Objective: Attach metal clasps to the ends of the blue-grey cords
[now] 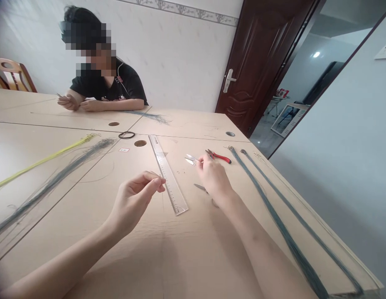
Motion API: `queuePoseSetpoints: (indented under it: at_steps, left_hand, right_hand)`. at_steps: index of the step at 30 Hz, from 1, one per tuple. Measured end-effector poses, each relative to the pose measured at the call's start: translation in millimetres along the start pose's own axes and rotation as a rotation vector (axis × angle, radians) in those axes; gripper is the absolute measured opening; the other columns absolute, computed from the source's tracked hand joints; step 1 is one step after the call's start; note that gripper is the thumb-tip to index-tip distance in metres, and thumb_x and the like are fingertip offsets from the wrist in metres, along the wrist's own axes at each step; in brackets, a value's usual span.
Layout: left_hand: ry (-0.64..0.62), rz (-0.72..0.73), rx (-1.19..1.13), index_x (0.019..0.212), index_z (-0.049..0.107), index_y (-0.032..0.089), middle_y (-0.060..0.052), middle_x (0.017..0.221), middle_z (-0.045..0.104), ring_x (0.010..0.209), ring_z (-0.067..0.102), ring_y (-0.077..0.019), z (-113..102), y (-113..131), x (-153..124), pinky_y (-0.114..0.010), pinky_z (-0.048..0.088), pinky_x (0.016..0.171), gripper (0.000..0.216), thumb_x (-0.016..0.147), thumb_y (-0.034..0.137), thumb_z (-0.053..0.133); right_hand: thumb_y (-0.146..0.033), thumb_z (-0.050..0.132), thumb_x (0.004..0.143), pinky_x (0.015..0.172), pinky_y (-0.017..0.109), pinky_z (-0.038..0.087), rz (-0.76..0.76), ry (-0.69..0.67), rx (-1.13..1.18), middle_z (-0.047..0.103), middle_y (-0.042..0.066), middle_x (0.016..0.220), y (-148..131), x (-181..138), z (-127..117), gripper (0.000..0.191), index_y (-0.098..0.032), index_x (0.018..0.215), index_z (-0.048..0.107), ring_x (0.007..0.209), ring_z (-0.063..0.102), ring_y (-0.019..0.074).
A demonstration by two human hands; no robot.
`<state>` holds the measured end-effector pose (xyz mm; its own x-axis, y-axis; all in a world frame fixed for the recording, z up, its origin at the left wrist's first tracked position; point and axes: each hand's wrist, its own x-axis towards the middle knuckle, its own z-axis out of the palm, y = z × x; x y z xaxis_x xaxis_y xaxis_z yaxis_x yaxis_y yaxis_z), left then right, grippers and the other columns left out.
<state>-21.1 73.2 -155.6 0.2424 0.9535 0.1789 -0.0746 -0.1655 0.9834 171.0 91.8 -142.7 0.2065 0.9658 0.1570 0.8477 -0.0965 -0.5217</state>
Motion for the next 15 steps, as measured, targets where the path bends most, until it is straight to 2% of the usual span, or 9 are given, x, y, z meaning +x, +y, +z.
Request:
queuePoseSetpoints:
  at_steps: [2,5,9,11,15]
  left_hand:
    - [-0.001,0.01,-0.006,0.07,0.062,0.016,0.001,0.073,0.06,0.072,0.056,-0.0092,0.0,0.8,-0.9,-0.019,0.044,0.064,0.019,0.082,0.03,0.059]
    - [-0.002,0.018,-0.005,0.071,0.062,0.016,0.0,0.072,0.061,0.073,0.057,-0.0107,0.5,1.6,-2.4,-0.02,0.045,0.066,0.019,0.083,0.03,0.059]
    - [-0.006,0.018,0.0,0.068,0.061,0.017,0.001,0.069,0.06,0.073,0.058,-0.0103,2.8,2.4,-3.6,-0.019,0.046,0.064,0.018,0.083,0.027,0.059]
    - [-0.02,0.028,0.0,0.068,0.06,0.017,0.002,0.067,0.059,0.071,0.057,-0.0091,4.3,3.1,-4.2,-0.017,0.046,0.062,0.018,0.083,0.026,0.058]
    - [-0.048,0.049,-0.018,0.068,0.06,0.018,0.003,0.067,0.059,0.067,0.055,-0.0074,6.5,3.6,-7.0,-0.016,0.046,0.061,0.017,0.084,0.023,0.058]
  right_hand:
    - [-0.034,0.033,0.095,0.059,0.028,0.047,-0.028,-0.067,0.186,0.059,0.004,0.082,-6.5,-16.4,-6.4,0.028,-0.016,0.106,0.05,0.063,0.056,0.0121]
    - [-0.037,0.03,0.095,0.049,0.023,0.041,-0.047,-0.247,0.462,0.05,-0.002,0.073,-12.9,-40.3,-8.8,0.03,-0.018,0.112,0.046,0.05,0.047,0.0077]
    - [-0.046,0.037,0.093,0.044,0.021,0.024,0.066,-0.43,0.939,0.03,-0.006,0.064,-13.5,-59.2,-6.7,0.033,-0.018,0.104,0.05,0.048,0.025,0.0049]
    - [-0.054,0.04,0.09,0.043,0.021,0.019,0.091,-0.465,0.999,0.025,-0.007,0.062,-13.3,-65.3,-7.6,0.039,-0.018,0.099,0.052,0.049,0.02,0.0057]
    - [-0.056,0.042,0.089,0.04,0.02,0.019,0.09,-0.489,0.891,0.027,-0.007,0.06,-16.7,-77.7,-14.2,0.037,-0.02,0.094,0.05,0.048,0.025,0.0062]
